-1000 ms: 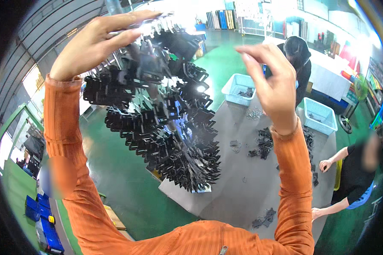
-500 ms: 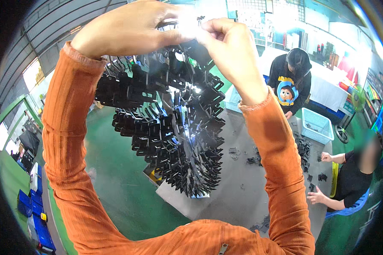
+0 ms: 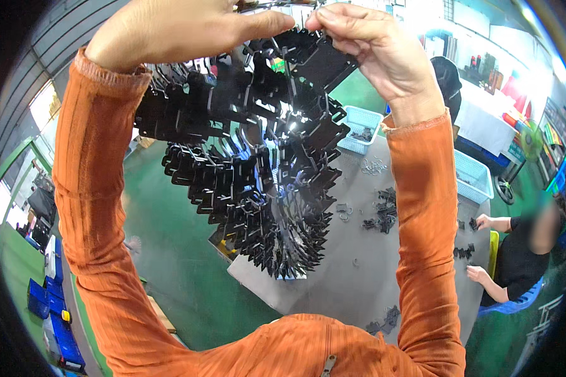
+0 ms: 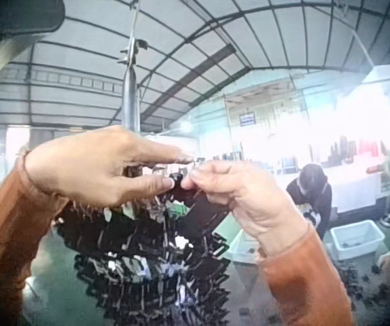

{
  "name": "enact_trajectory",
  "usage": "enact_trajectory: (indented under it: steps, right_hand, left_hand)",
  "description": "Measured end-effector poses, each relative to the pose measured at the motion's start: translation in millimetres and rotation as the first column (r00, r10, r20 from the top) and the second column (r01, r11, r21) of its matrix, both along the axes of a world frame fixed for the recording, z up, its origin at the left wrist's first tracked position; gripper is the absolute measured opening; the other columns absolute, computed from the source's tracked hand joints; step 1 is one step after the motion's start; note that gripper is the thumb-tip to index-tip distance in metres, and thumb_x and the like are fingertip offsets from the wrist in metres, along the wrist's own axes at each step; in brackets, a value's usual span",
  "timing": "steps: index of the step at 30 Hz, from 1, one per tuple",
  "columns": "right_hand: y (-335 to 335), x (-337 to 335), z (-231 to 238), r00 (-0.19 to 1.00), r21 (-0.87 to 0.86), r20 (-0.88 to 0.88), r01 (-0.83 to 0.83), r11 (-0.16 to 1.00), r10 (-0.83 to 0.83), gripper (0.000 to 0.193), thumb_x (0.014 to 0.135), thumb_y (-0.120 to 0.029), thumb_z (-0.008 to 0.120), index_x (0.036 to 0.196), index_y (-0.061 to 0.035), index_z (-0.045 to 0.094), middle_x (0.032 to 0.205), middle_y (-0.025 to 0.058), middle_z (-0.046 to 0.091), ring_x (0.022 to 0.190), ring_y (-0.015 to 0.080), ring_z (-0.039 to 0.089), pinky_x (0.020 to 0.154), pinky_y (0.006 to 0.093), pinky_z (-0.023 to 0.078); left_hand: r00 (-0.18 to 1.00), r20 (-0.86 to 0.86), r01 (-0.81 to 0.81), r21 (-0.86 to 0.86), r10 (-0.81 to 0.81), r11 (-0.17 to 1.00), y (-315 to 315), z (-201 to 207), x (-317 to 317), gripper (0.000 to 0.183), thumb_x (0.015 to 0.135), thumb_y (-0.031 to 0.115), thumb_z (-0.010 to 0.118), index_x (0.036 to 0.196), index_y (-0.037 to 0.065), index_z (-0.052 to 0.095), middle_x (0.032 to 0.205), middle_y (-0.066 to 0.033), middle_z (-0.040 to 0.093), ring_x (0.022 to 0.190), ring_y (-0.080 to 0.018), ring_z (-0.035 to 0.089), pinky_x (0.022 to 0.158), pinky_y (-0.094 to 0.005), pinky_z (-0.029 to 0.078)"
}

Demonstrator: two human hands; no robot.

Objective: The person hangs small black metal components onto the hooks of a rotating vertical rack by hand and subsequently handles bins of small metal scraps.

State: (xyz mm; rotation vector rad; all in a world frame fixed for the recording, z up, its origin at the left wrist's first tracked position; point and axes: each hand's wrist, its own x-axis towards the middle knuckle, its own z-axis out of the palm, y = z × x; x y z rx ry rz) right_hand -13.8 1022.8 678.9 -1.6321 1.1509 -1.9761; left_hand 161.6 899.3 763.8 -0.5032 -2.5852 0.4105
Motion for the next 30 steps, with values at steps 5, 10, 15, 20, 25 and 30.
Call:
enact_trajectory:
  steps: [5,10,15,20,25,30]
  right_hand:
    - [6,-8,-1,0.996,-0.019,0.022,-0.087,0.996,0.088,0.016,0.087,-0.011,0.060,0.094,0.0027,0.063,0.087,0.0040,0.064,0.058,0.0040,0.042,0.054,0.0170,0.030]
    - [19,-38,-11,0.996,-0.060,0.000,-0.084,0.995,0.084,0.016,0.086,-0.012,0.062,0.095,0.0016,0.064,0.088,0.0059,0.064,0.067,0.0053,0.048,0.057,0.0187,0.036]
    - [64,-85,-24,0.988,-0.057,0.104,0.121,0.991,-0.115,0.022,0.086,-0.012,0.062,0.103,0.0022,0.059,0.093,0.0069,0.060,0.071,0.0036,0.047,0.057,0.0163,0.036]
    - [132,-159,-52,0.893,0.163,0.026,0.440,0.883,-0.449,0.021,0.085,-0.020,0.062,0.096,-0.0021,0.064,0.081,-0.0007,0.060,0.063,0.0038,0.044,0.056,0.0177,0.034]
    - [145,-182,-81,0.374,0.249,-0.611,0.927,0.279,-0.698,0.019,0.078,-0.021,0.062,0.073,-0.0048,0.069,0.059,0.0011,0.058,0.051,0.0110,0.048,0.051,0.0263,0.038]
    - [96,-117,-63,-0.001,-0.171,-0.639,0.975,0.140,-0.769,0.030,0.080,-0.024,0.064,0.099,-0.0004,0.066,0.085,0.0156,0.068,0.080,0.0228,0.065,0.073,0.0310,0.047]
  left_hand:
    - [0.940,0.292,-0.220,0.120,0.177,0.968,28,23,9,0.048,0.092,0.036,0.049,0.124,0.000,0.053,0.099,-0.0213,0.066,0.078,-0.0262,0.068,0.076,-0.0358,0.054]
    - [0.955,0.209,-0.228,0.060,0.211,0.972,25,14,4,0.047,0.089,0.031,0.049,0.124,-0.001,0.053,0.105,-0.0214,0.064,0.086,-0.0274,0.066,0.082,-0.0371,0.052]
    - [0.998,-0.012,-0.056,-0.088,0.055,0.995,-13,5,4,0.051,0.088,0.033,0.051,0.126,-0.001,0.051,0.121,-0.0215,0.057,0.108,-0.0318,0.058,0.094,-0.0407,0.046]
    - [1.000,0.008,-0.001,-0.024,0.001,1.000,-22,1,1,0.057,0.088,0.039,0.054,0.128,-0.001,0.049,0.124,-0.0208,0.055,0.113,-0.0350,0.055,0.096,-0.0456,0.044]
    - [0.989,0.091,0.111,0.041,-0.114,0.993,-36,8,6,0.061,0.087,0.038,0.055,0.130,-0.004,0.045,0.125,-0.0250,0.053,0.114,-0.0356,0.053,0.097,-0.0458,0.043]
    - [0.993,0.114,0.031,-0.003,-0.031,1.000,-38,15,-1,0.062,0.085,0.033,0.056,0.132,-0.004,0.042,0.127,-0.0262,0.050,0.115,-0.0359,0.052,0.097,-0.0432,0.044]
